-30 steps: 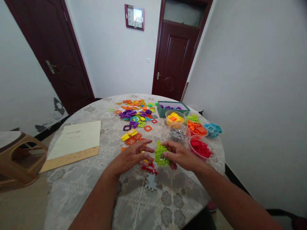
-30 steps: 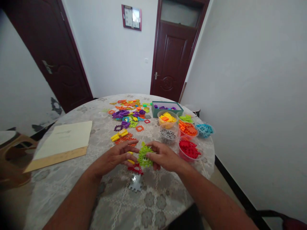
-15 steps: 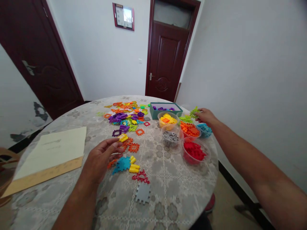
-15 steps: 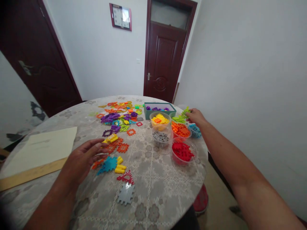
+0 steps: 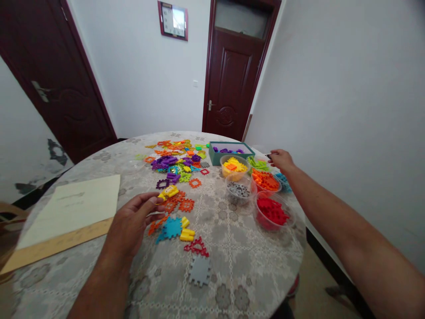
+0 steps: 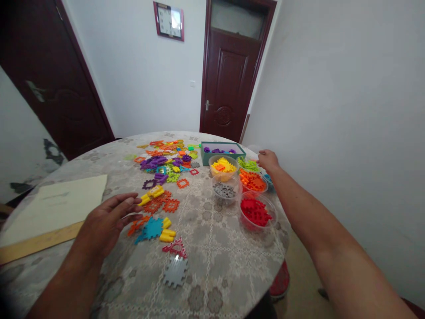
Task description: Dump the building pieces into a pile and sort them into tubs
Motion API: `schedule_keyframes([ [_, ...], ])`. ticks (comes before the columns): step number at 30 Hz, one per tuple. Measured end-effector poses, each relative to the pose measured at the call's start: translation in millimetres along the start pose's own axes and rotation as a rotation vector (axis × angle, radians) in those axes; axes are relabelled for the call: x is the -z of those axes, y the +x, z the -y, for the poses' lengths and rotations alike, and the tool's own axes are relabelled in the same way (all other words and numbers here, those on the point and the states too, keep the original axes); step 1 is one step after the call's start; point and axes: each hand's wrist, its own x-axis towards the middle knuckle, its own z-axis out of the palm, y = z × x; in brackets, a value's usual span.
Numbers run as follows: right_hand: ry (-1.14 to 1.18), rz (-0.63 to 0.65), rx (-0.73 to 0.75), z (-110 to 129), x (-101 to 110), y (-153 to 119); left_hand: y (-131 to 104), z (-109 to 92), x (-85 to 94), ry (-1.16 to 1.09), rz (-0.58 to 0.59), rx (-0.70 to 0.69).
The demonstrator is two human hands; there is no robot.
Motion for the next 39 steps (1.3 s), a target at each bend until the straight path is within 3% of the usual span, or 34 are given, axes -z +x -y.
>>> schedule_keyframes([
  [3,0.025,0.006,0.119,14.3,0.0,-29.3,-1.0,-2.1,1.4,0.005,-0.06,-0.05],
  [7,-0.014,0.174,0.414,37.0,-5.8,-108.5,-1.9,-3.9,3.1,0.064,-0.108,-0.109],
  [9,-0.105,0.347,0.535,46.0,-10.3,-159.0,-1.7,-4.1,5.6,0.166,-0.114,-0.143],
  [13,-0.279,0.833,0.79,51.6,-28.0,-252.1,-1.8,-3.4,12.5,0.571,-0.065,-0.221],
  [17,-0.419,1.015,0.851,45.7,-57.5,-307.9,-4.9,1.3,16.7,0.909,0.094,-0.235],
  [21,-0.416,1.006,0.842,44.9,-88.5,-329.9,-13.4,7.5,18.0,1.109,0.392,-0.277],
  [23,-0.407,0.956,0.843,48.3,-102.5,-333.9,-17.9,9.3,16.9,1.198,0.486,-0.297],
  [26,-0.437,0.87,0.843,54.0,-121.7,-336.5,-20.8,11.8,12.5,1.321,0.503,-0.309],
  [30,-0.439,0.852,0.885,52.9,-141.8,-338.6,-15.5,19.5,7.2,1.38,0.515,-0.323],
  [39,-0.162,0.734,0.87,32.1,-156.7,-326.9,13.8,45.3,11.7,1.248,0.561,-0.462],
])
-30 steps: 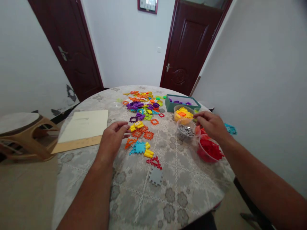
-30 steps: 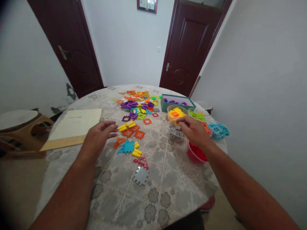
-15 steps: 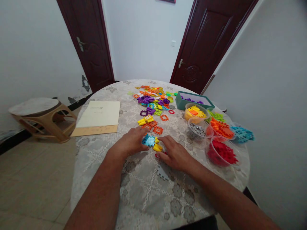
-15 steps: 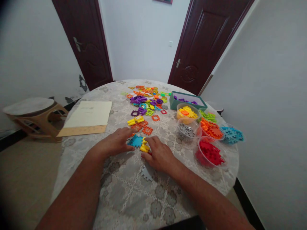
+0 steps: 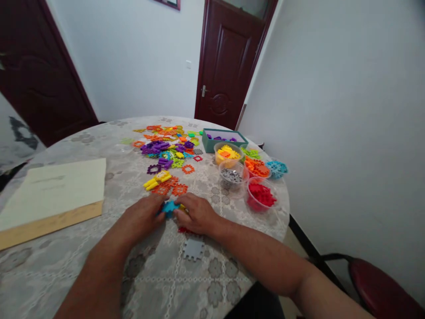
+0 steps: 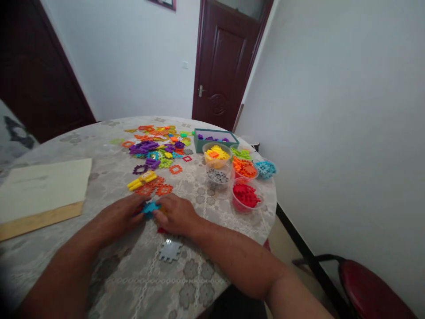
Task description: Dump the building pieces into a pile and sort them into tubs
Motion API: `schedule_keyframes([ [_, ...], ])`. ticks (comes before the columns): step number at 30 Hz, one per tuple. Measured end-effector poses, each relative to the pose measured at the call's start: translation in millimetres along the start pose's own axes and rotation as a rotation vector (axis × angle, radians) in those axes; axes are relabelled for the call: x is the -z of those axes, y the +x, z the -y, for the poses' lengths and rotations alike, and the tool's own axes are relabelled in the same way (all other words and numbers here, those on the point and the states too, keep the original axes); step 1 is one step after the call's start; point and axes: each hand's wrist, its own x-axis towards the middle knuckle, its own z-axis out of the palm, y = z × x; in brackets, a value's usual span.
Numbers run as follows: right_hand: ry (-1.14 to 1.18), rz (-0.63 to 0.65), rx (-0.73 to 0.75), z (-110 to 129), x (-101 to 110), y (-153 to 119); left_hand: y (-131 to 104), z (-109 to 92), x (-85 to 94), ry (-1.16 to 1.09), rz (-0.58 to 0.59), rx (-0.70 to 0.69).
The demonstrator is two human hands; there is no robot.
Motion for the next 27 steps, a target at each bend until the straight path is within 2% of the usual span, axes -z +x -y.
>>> schedule_keyframes([
  [4,0.091,-0.064,-0.044,-9.1,3.5,2.8,5.0,-7.9,4.4,-0.067,-0.068,0.056],
  [7,0.151,-0.082,-0.153,-13.3,7.3,4.1,5.5,-17.6,10.0,-0.102,-0.114,0.106],
  [10,0.23,-0.123,-0.259,-16.2,9.4,3.5,2.8,-25.5,14.0,-0.132,-0.13,0.092],
  [13,0.276,-0.134,-0.296,-19.4,9.6,3.2,1.1,-30.3,13.4,-0.127,-0.124,0.086],
  [17,0.332,-0.085,-0.312,-21.2,9.5,2.8,1.7,-31.8,8.7,-0.194,-0.149,0.146],
  [21,0.403,-0.118,-0.378,-22.5,10.2,1.7,-5.0,-24.4,12.7,-0.187,-0.18,0.134],
  [23,0.438,-0.15,-0.402,-24.3,10.8,1.7,-12.4,-19.7,18.6,-0.142,-0.153,0.097],
  [27,0.518,-0.183,-0.426,-28.6,10.9,2.4,-22.1,-18.8,25.7,-0.053,0.034,0.094],
])
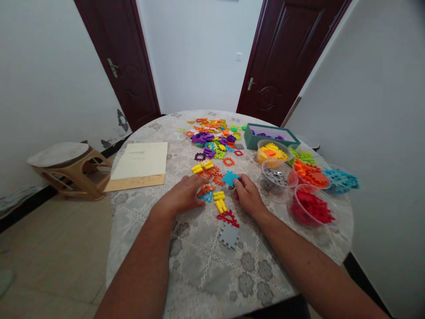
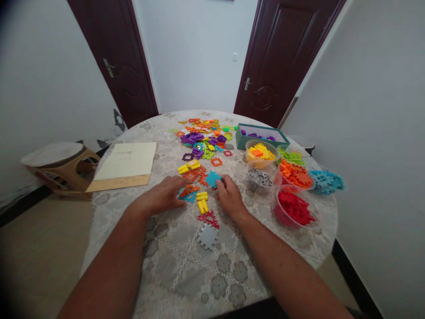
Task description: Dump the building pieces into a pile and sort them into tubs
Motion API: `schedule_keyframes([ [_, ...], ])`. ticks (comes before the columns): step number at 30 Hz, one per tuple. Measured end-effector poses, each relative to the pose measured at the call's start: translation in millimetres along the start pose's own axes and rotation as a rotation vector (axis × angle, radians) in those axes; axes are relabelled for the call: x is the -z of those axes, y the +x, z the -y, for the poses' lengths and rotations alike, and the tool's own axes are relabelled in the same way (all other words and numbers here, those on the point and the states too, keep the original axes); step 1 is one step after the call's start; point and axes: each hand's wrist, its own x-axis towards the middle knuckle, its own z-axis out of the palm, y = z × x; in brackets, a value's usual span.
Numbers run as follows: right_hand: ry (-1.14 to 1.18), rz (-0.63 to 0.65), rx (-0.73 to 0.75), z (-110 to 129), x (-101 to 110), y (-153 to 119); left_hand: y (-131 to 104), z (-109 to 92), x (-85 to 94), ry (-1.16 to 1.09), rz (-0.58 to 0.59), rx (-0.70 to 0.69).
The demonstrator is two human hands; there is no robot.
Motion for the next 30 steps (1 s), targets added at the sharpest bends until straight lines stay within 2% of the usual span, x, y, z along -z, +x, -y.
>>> schedule_keyframes([
  [2,0.015,0.003,0.002,-1.7,-0.2,0.6,1.1,-2.9,-1.5,0.042,0.034,0.035],
  [6,0.005,0.014,0.011,-3.4,-1.0,0.3,8.8,-6.1,-6.0,0.076,-0.005,0.058],
  [16,-0.003,0.026,0.014,-3.9,-0.7,0.6,11.9,-5.1,-3.5,-0.064,-0.089,0.027],
  [22,0.01,0.036,0.012,-0.4,-0.8,-1.3,14.6,-9.8,-5.2,0.0,-0.155,0.128],
  [27,0.082,0.071,0.045,3.0,-0.4,-5.8,17.8,-11.8,-3.8,-0.221,-0.229,0.115],
  [30,0.148,0.117,0.076,5.0,-0.3,-9.2,18.4,-18.2,-1.5,-0.482,-0.169,0.104],
])
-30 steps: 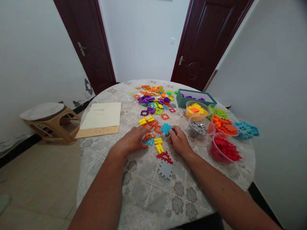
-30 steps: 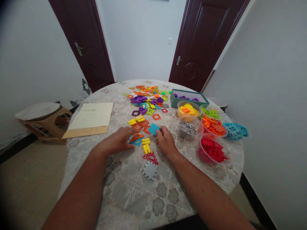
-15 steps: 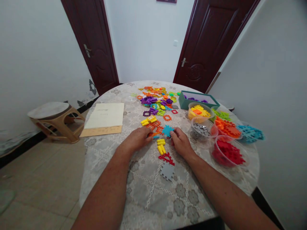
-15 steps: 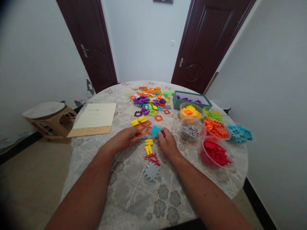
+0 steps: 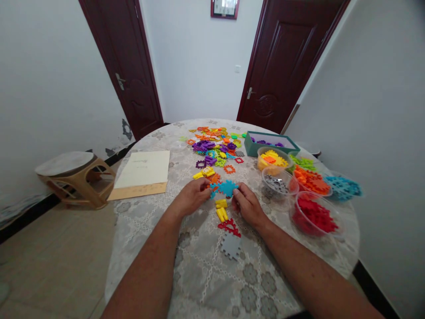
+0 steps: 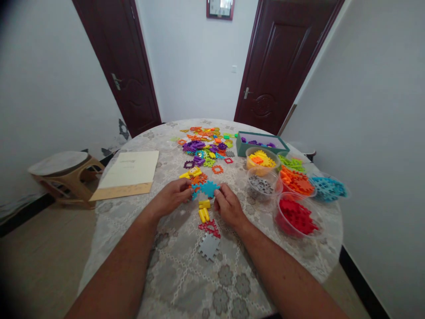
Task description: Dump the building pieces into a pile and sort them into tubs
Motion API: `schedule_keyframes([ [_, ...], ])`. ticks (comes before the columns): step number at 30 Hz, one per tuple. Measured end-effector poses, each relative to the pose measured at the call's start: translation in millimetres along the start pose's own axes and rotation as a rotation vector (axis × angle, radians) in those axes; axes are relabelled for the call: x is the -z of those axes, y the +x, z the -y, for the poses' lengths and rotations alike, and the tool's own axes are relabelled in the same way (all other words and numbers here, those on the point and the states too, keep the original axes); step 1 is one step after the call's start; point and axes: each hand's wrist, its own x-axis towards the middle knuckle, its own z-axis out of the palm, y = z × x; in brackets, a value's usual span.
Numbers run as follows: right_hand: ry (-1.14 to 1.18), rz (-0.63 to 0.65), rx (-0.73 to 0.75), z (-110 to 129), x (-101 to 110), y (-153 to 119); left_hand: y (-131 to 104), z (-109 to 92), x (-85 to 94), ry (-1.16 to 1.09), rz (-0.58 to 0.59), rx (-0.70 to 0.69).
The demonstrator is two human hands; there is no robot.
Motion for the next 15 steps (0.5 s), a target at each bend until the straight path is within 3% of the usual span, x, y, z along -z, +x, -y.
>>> schedule_keyframes([
  [3,0.104,0.032,0.009,2.2,0.2,-1.8,-1.2,-7.6,-3.3,-0.215,0.078,0.031],
  [7,0.288,0.038,0.004,3.0,1.4,-1.1,-2.2,-12.8,-8.1,-0.326,0.095,0.057],
  [12,0.301,0.065,-0.053,3.8,-2.6,1.3,0.2,-11.7,-16.7,-0.462,0.126,0.054],
  [15,0.344,0.004,-0.099,3.3,-7.1,3.4,2.0,-10.5,-22.8,-0.528,0.176,0.079],
])
